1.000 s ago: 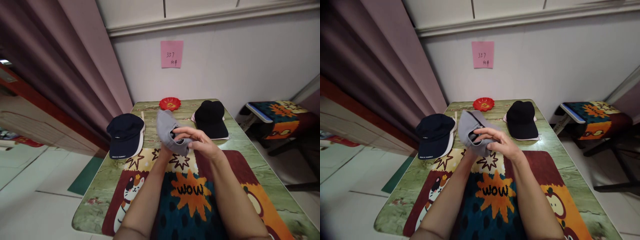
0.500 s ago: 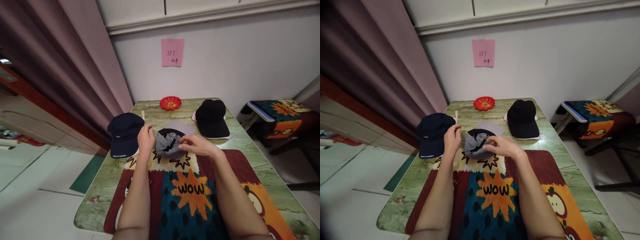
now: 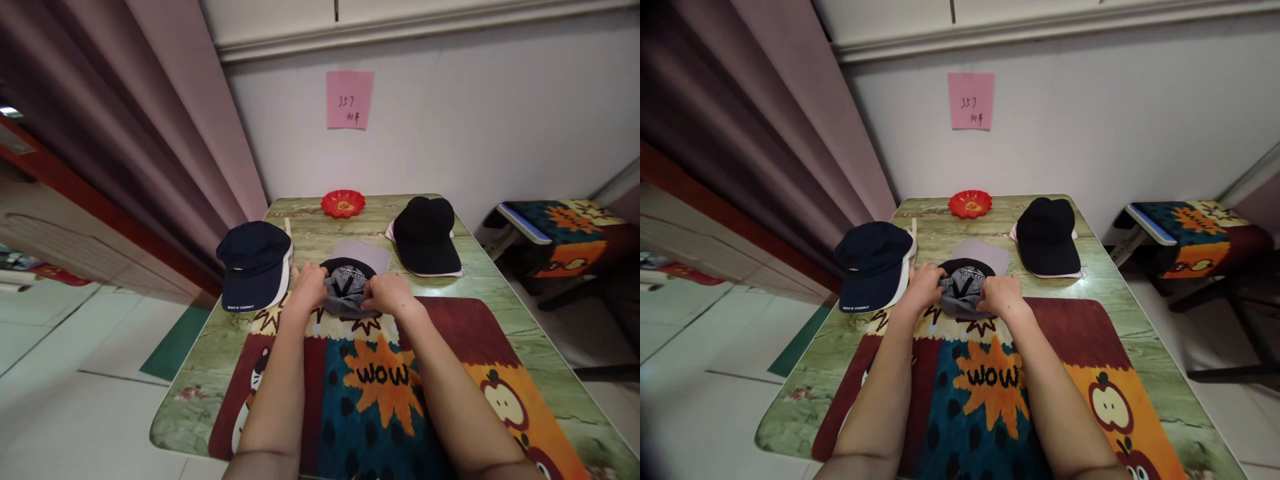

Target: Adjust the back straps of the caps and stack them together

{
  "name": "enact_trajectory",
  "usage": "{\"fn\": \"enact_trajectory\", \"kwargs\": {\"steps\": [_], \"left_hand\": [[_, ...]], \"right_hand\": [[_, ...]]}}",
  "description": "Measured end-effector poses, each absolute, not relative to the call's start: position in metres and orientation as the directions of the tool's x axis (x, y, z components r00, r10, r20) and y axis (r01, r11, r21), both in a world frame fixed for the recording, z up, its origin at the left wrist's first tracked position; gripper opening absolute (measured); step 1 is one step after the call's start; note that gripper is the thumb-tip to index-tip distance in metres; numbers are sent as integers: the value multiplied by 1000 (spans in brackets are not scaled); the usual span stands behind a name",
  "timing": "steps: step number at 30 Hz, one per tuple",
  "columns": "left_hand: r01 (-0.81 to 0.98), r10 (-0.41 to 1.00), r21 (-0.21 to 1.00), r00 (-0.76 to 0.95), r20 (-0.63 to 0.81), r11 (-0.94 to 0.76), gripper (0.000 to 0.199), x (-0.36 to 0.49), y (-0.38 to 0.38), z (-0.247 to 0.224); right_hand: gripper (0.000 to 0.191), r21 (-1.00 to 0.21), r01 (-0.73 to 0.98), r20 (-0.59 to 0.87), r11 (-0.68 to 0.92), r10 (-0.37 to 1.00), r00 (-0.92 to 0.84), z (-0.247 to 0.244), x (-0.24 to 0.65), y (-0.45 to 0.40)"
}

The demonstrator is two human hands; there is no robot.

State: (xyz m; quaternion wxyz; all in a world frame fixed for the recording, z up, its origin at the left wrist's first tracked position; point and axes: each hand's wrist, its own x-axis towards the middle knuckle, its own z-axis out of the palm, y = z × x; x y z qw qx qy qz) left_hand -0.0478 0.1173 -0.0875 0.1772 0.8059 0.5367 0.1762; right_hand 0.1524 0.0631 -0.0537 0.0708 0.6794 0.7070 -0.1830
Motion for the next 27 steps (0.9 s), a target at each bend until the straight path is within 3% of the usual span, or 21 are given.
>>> {"fn": "enact_trajectory", "kwargs": {"steps": [3,6,9,12,15,18,23,27], "left_hand": [[825,926,440,373,50,-356,9,-48,121,-79],[684,910,627,401,105,-374,7,-46,121,-73],[470,909,827,403,110,-309,12,-42,119,-70],[318,914,925,400,66,-206,19,-38,115,-68],[222,925,963,377,58,-150,20,-35,113,-67],[176,933,976,353,61,-130,24,-34,113,-65],[177,940,971,329,95,-160,15,-31,109,-60],[147,947,982,313,67,-118,12,-29,106,-56]], "right_hand": [[18,-113,992,-305,-61,952,23,-53,164,64],[22,-86,992,-248,-94,966,70,-51,178,63],[23,-167,986,-258,-24,966,-20,-47,185,61],[45,-289,955,-245,63,960,-137,-46,180,60],[70,-300,949,-226,96,960,-168,-48,168,59],[72,-307,946,-222,106,958,-179,-52,163,61],[49,-554,829,-135,74,975,-177,-53,178,64],[37,-791,611,-77,10,990,-116,-58,193,66]]}}
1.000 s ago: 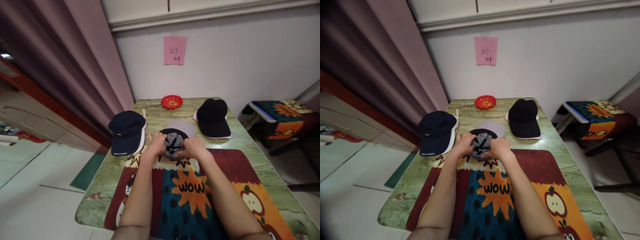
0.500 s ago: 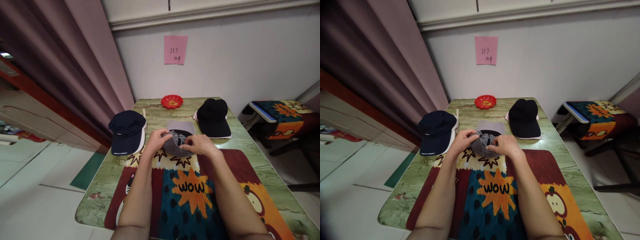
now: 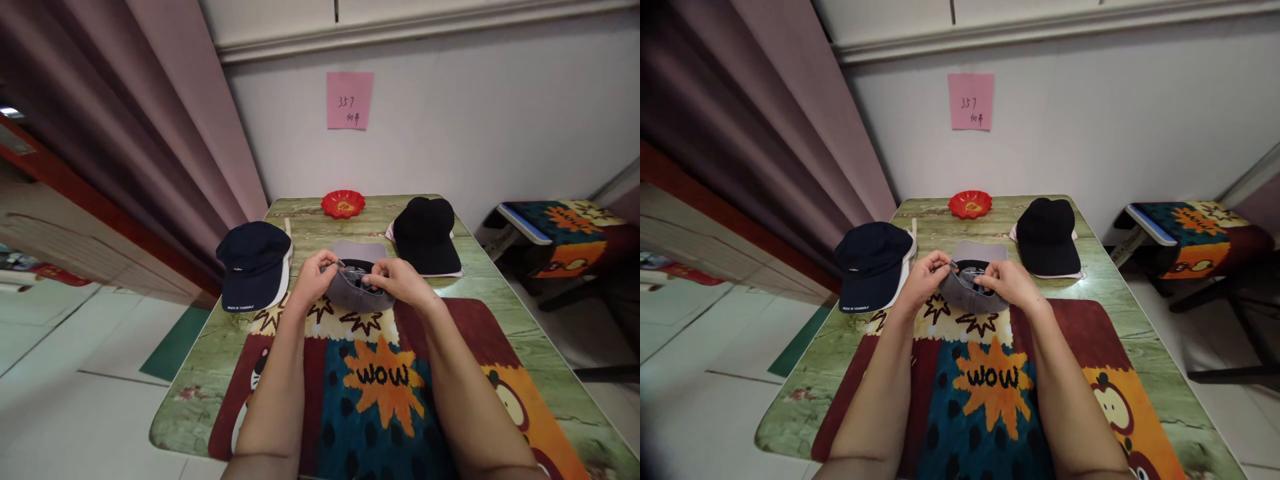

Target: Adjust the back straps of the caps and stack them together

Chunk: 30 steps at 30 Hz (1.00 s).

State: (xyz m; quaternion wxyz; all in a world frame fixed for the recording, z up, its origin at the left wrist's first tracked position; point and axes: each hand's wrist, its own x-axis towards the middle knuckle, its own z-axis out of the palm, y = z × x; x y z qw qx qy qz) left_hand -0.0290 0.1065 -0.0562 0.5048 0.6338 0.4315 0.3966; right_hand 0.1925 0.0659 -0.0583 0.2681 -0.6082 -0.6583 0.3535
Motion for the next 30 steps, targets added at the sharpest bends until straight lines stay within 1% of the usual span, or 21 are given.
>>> {"fn": "enact_trajectory", "kwargs": {"steps": [2,4,7,10,13,18,22,26,30], "left_hand": [[110,944,990,325,49,-89,13,-27,106,-56],[88,945,992,322,52,-85,15,-25,106,-56],[75,948,994,313,54,-81,18,-22,107,-57],[40,950,998,309,43,-58,20,-19,106,-57],[14,955,997,290,65,-72,20,-17,104,-56],[31,943,992,315,109,-125,19,-11,101,-55],[17,938,987,312,147,-160,19,-6,100,-58],[8,929,981,323,183,-196,17,-5,101,-59],[43,920,965,316,233,-259,13,-4,100,-57]], "right_hand": [[29,-894,447,-48,9,992,-117,-62,195,67],[27,-965,261,-15,15,993,-113,-64,195,67],[36,-1000,20,10,12,996,-93,-63,192,67],[42,-995,-100,-9,-18,996,-89,-58,189,65],[41,-992,-128,13,5,998,-62,-53,185,64],[40,-999,-34,16,15,1000,-9,-51,173,63],[42,-999,32,35,35,999,-11,-51,166,63],[37,-997,56,45,45,999,-13,-51,166,63],[36,-998,42,40,39,999,24,-52,165,65]]}}
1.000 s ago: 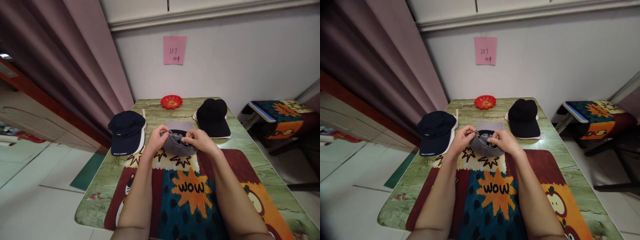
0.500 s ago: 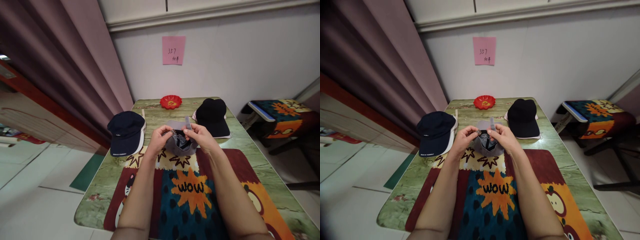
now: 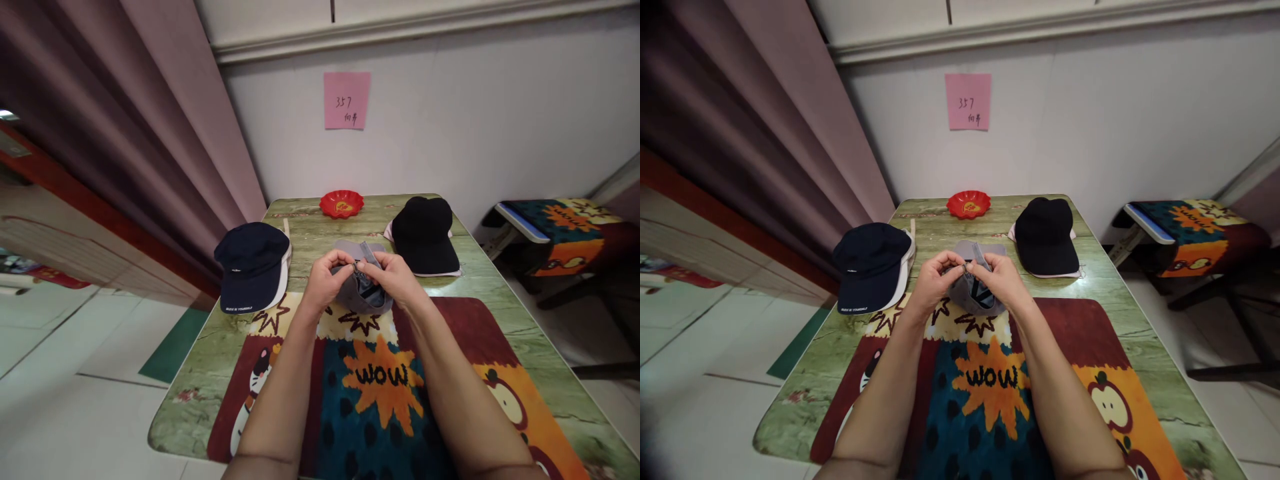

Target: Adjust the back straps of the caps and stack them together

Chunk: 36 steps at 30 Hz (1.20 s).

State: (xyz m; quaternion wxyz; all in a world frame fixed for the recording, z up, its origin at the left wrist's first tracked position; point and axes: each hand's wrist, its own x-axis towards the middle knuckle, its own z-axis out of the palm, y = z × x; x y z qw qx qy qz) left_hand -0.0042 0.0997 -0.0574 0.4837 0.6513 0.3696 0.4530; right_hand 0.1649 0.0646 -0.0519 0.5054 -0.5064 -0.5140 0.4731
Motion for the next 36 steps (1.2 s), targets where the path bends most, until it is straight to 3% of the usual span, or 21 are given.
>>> {"fn": "enact_trajectory", "kwargs": {"steps": [5,10,14,17,20,24,27,32,36], "left_hand": [[230,865,856,324,382,-464,14,-4,97,-52],[542,750,536,327,576,-648,14,0,91,-53],[577,695,447,327,641,-683,15,3,89,-55],[560,708,480,309,635,-675,12,4,88,-53],[499,774,612,228,591,-614,12,4,90,-52],[264,883,843,104,458,-468,16,3,95,-56],[61,943,942,73,325,-329,22,3,99,-61],[-144,980,974,76,185,-173,29,7,100,-64],[-200,988,973,85,133,-114,30,9,98,-63]], "right_hand": [[37,-1000,-21,12,15,993,115,-55,161,67],[41,-994,-109,-2,14,989,147,-57,158,69],[41,-991,-133,-1,18,990,141,-57,156,69],[44,-991,-128,20,38,991,132,-57,156,69],[48,-985,-153,49,77,983,178,-55,157,69],[46,-976,-194,50,100,967,251,-53,159,70],[37,-986,-149,34,69,973,226,-53,160,69],[32,-998,-14,57,60,989,133,-54,157,66],[30,-998,-62,18,26,991,135,-54,154,67]]}}
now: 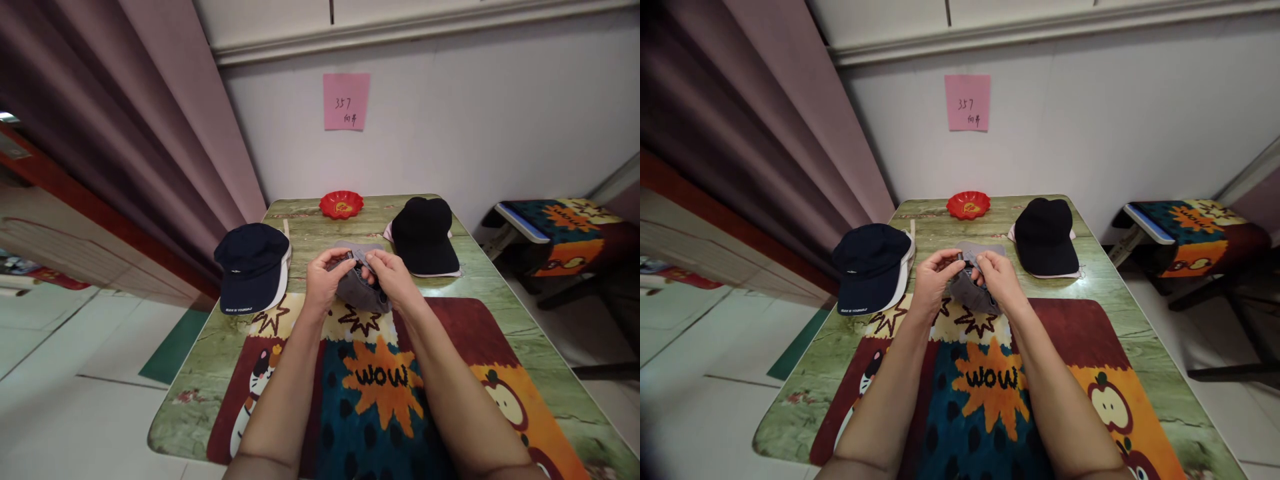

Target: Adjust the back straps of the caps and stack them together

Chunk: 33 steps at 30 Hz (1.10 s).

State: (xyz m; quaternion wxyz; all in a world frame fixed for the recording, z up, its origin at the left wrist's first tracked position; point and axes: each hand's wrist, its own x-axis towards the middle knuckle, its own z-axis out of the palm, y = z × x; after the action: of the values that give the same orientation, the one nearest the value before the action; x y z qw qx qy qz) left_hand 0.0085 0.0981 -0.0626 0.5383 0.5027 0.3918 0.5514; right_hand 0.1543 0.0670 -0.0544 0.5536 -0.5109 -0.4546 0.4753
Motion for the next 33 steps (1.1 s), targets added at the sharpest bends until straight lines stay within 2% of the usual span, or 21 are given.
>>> {"fn": "enact_trajectory", "kwargs": {"steps": [7,22,33], "left_hand": [[-261,993,964,88,76,-51,31,10,95,-60],[-227,989,974,143,31,3,32,9,95,-58],[-206,981,978,195,7,34,33,2,97,-56]], "right_hand": [[31,-990,-140,-37,-22,994,100,-56,157,70],[39,-995,-93,-32,-36,999,-44,-50,158,66],[36,-997,-76,-26,-28,999,-27,-54,164,66]]}}
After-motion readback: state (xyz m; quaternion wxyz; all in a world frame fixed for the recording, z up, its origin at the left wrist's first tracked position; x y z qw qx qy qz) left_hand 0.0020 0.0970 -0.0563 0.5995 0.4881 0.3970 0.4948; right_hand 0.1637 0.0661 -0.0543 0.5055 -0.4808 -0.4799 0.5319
